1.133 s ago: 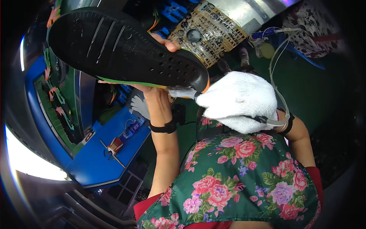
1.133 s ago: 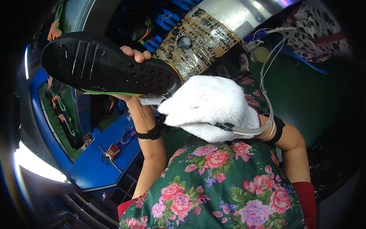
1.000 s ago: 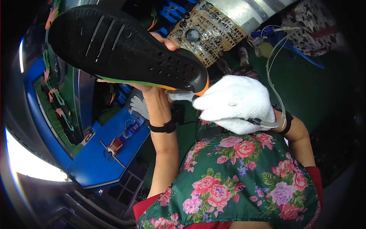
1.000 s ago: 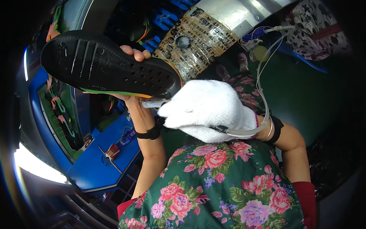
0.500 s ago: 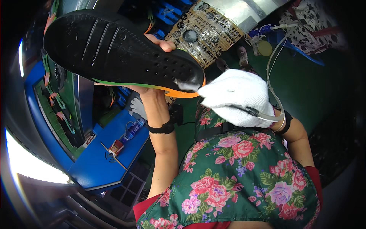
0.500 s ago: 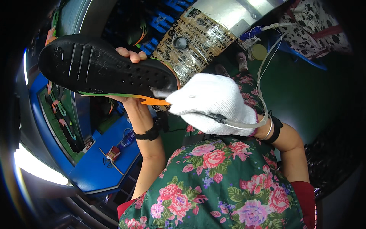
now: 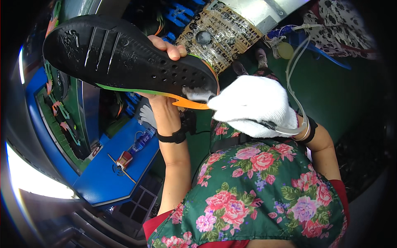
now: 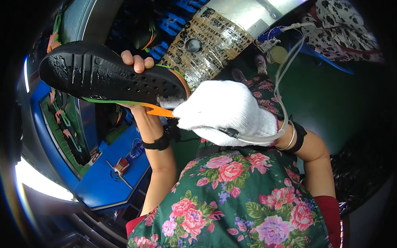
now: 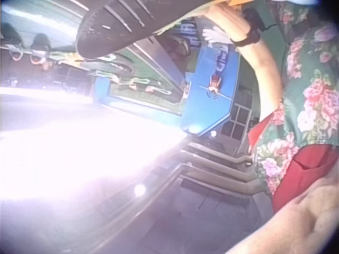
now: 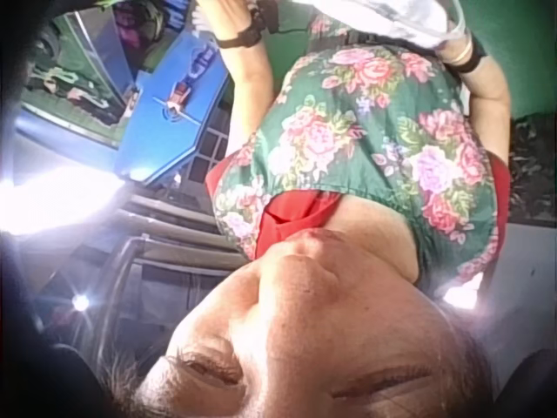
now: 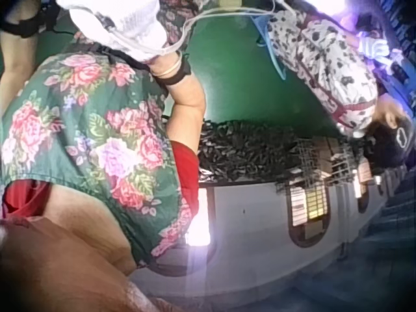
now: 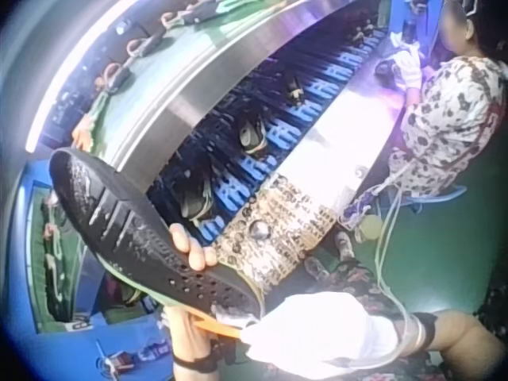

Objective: Applying glue to the edges of shoe soles using a brush applicator on a production line.

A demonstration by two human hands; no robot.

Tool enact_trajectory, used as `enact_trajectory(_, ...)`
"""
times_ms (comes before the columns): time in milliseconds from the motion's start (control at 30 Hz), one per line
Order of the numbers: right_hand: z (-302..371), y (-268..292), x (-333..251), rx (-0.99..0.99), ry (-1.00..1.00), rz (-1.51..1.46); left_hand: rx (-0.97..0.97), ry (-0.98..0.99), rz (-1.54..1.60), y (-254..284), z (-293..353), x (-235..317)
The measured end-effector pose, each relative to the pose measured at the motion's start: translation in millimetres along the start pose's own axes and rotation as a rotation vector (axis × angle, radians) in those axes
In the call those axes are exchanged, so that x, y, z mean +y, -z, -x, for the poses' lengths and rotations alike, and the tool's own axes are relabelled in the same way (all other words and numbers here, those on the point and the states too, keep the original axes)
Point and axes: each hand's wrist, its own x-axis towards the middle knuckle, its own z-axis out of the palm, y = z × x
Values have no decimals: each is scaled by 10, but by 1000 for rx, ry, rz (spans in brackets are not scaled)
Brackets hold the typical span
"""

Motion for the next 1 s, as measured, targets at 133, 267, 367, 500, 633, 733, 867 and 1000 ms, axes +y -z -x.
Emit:
enact_trajectory(133,-2,43,29,-44,-238,-574,16,40,6,-43,29,-6)
enact_trajectory(267,5,62,52,-34,37,16,8,100,132,-115,-29,-97)
enact_trajectory(367,166,-70,78,-59,88,84,-19,142,-104,-144,-80,-14)
enact_trajectory(500,6,72,21,-195,-30,-398,-10,203,-45,-72,-72,-12)
enact_trajectory(633,28,91,89,-116,35,-104,13,245,18,-155,-96,-79)
enact_trajectory(733,153,-73,149,-138,133,55,-4,374,-29,-117,-157,-22)
enact_trajectory(867,44,51,81,-254,15,-501,34,437,-11,-30,-137,-11)
enact_trajectory(1000,58,30,117,-182,120,-52,72,533,28,13,-123,-47)
